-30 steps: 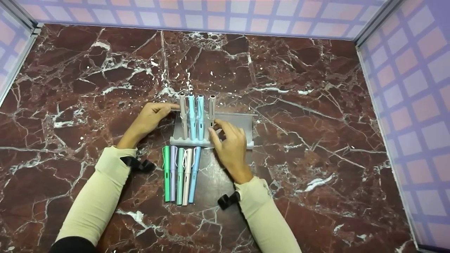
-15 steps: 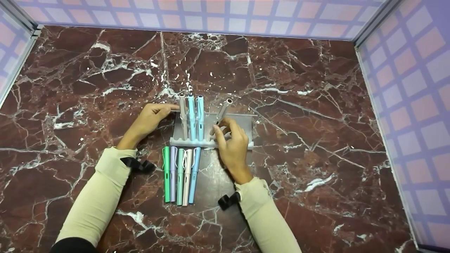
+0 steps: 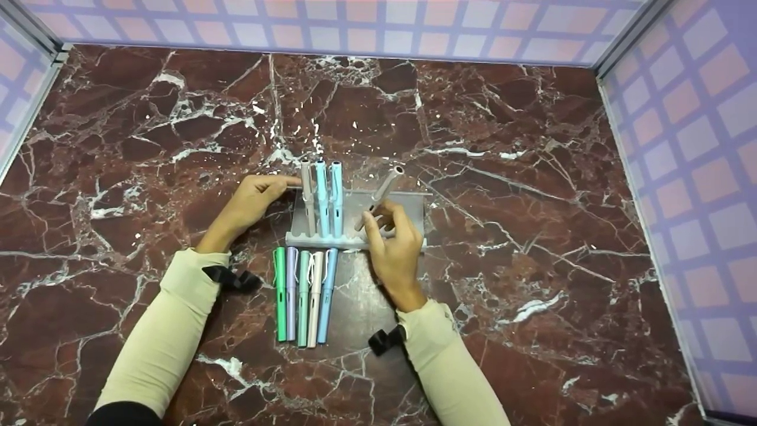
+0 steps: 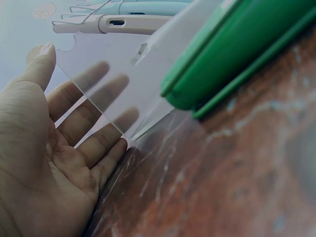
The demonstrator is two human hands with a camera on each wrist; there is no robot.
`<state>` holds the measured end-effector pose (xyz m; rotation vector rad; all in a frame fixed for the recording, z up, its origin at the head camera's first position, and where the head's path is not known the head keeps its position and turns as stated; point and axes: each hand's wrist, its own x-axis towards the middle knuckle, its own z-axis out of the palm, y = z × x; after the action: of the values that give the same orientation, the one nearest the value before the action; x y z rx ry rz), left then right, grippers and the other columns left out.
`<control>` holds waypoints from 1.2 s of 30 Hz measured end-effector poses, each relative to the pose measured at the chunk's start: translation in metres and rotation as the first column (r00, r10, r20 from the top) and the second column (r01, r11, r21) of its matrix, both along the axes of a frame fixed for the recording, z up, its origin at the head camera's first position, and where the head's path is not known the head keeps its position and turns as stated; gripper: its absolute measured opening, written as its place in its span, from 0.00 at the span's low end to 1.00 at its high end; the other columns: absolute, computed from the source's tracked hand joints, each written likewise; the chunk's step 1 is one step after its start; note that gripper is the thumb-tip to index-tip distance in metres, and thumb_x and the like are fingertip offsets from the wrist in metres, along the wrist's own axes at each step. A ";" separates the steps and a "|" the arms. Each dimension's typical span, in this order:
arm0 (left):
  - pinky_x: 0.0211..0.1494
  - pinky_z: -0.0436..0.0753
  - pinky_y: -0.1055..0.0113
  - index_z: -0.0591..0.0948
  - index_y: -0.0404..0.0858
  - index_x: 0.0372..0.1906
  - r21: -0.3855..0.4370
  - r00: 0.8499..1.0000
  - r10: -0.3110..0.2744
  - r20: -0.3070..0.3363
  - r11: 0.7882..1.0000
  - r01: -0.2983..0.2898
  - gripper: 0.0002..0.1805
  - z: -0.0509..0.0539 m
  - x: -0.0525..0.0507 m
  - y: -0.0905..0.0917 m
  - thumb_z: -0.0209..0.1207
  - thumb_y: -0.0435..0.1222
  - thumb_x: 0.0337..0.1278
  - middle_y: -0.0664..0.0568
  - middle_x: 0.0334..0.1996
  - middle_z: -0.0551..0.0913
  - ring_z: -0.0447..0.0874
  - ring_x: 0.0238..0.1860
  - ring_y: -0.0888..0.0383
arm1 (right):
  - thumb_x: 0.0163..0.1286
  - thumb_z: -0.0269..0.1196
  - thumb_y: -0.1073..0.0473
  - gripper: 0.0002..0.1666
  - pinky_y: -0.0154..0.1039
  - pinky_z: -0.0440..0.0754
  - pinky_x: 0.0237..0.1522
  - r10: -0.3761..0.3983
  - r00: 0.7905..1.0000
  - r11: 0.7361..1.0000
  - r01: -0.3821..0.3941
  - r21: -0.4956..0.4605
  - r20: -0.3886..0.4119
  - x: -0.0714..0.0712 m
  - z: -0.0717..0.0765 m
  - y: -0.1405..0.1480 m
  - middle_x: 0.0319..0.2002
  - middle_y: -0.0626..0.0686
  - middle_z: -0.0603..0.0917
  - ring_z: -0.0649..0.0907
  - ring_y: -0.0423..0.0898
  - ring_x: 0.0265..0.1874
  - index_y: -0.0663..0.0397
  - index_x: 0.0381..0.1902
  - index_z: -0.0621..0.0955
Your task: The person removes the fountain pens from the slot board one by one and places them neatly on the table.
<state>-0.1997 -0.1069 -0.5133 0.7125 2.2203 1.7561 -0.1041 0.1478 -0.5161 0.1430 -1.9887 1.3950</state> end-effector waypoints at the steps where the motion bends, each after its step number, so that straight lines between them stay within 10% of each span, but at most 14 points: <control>1: 0.65 0.77 0.58 0.85 0.36 0.54 0.001 1.000 0.001 0.004 1.000 -0.001 0.46 0.000 0.000 0.000 0.48 0.73 0.56 0.44 0.54 0.86 0.83 0.58 0.50 | 0.60 0.69 0.76 0.09 0.27 0.77 0.27 0.004 1.000 1.000 -0.004 -0.015 -0.008 0.001 0.000 0.000 0.23 0.57 0.84 0.78 0.38 0.22 0.71 0.35 0.79; 21: 0.66 0.77 0.58 0.84 0.36 0.55 -0.019 1.000 0.001 0.006 1.000 -0.001 0.47 0.001 0.001 0.000 0.47 0.74 0.54 0.44 0.54 0.86 0.82 0.59 0.48 | 0.62 0.64 0.79 0.08 0.29 0.82 0.25 0.083 0.993 0.993 -0.076 -0.094 0.081 0.049 -0.001 0.036 0.28 0.57 0.85 0.83 0.40 0.22 0.76 0.39 0.79; 36: 0.65 0.78 0.59 0.84 0.36 0.55 -0.001 1.000 0.008 0.006 1.000 -0.008 0.41 0.001 0.001 0.000 0.49 0.69 0.62 0.45 0.54 0.86 0.82 0.59 0.50 | 0.61 0.67 0.78 0.06 0.25 0.74 0.17 0.081 0.978 0.995 -0.067 -0.079 0.195 0.057 -0.002 0.042 0.24 0.60 0.85 0.77 0.35 0.17 0.73 0.37 0.81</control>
<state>-0.1986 -0.1074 -0.5121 0.6983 2.2227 1.7589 -0.0467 0.1903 -0.5178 0.0475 -2.1090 1.5796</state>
